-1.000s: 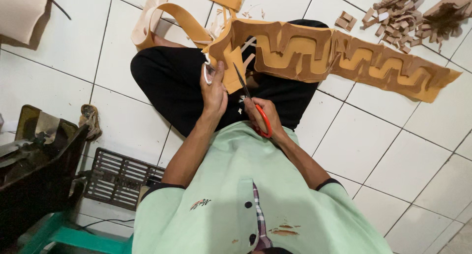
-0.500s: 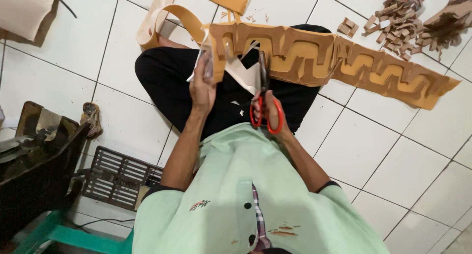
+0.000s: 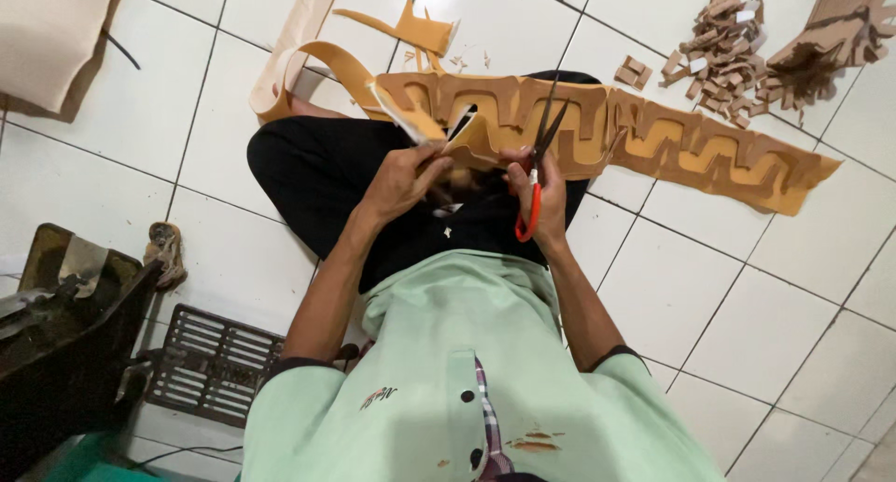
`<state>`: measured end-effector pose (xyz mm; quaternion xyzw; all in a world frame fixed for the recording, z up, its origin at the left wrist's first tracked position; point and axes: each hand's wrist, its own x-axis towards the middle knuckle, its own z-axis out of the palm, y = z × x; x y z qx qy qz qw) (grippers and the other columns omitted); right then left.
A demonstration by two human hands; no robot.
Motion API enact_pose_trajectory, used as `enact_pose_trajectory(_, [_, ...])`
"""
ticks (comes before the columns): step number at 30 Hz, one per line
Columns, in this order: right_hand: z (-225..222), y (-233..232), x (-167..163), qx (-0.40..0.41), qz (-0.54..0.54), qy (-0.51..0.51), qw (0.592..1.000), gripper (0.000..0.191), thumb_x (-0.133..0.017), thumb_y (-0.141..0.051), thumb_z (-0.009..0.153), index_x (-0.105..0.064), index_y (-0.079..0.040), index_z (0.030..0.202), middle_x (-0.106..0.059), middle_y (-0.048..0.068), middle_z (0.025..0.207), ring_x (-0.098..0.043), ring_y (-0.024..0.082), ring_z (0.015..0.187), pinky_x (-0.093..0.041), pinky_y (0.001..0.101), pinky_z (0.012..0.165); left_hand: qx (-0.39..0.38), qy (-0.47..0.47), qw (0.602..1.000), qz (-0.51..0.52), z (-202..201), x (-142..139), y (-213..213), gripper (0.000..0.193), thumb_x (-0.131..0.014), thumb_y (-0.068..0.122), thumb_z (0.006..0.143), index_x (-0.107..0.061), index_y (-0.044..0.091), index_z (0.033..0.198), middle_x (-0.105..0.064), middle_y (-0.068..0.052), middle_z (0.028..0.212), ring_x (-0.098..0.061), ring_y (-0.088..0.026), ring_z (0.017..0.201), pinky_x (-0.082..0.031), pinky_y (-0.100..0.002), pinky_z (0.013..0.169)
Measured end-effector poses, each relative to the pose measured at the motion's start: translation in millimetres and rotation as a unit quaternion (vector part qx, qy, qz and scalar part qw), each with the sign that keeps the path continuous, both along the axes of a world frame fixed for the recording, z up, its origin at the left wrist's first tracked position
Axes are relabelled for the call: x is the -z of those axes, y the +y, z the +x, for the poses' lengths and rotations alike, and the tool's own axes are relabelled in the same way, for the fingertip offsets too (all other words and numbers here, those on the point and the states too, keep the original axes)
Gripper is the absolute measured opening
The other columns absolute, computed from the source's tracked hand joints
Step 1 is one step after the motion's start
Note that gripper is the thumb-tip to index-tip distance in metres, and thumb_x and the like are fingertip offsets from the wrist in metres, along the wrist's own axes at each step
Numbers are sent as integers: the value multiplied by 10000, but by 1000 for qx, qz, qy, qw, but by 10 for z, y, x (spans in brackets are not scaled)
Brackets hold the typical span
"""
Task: The person sits cross-legged on a tiled floor and uses red-handled scissors to cut a long strip of tan leather into repeating interlocking shapes. They hold the strip with the left hand, cut along the pattern with the right hand, and periodically rotate the strip to continue cutting. Cut pieces and offcuts accumulate on the floor.
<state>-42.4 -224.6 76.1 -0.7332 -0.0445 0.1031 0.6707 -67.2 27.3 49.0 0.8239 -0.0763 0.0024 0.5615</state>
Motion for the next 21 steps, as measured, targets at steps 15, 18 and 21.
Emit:
enact_pose_trajectory(15, [313,881,-278,-54,136,84,986,271,-731,-68,947,-560,-38,1155,-691,42,902,-677,105,701,-577,260,621,-295,39,915,-274,-114,-418,-354,234,-719,168,1031,-733,8,1201,-772,-116,1115,-744,-219,990,-607,-331,870])
enact_pose_trajectory(18, [226,819,-109,-75,98,29,992,292,-732,-54,963,-585,-9,1211,-691,52,1001,-678,111,835,-568,259,740,-307,13,775,-551,281,-430,-191,320,-752,176,1007,-674,15,1272,-710,-101,1226,-709,-193,1095,-615,-333,959])
enact_pose_trajectory(21, [347,703,-23,-107,65,57,990,260,-730,-102,977,-616,10,1183,-673,59,910,-647,99,748,-519,240,638,-337,19,801,-495,505,-515,109,384,-760,182,913,-634,74,1259,-710,-50,1187,-719,-151,1043,-625,-308,775])
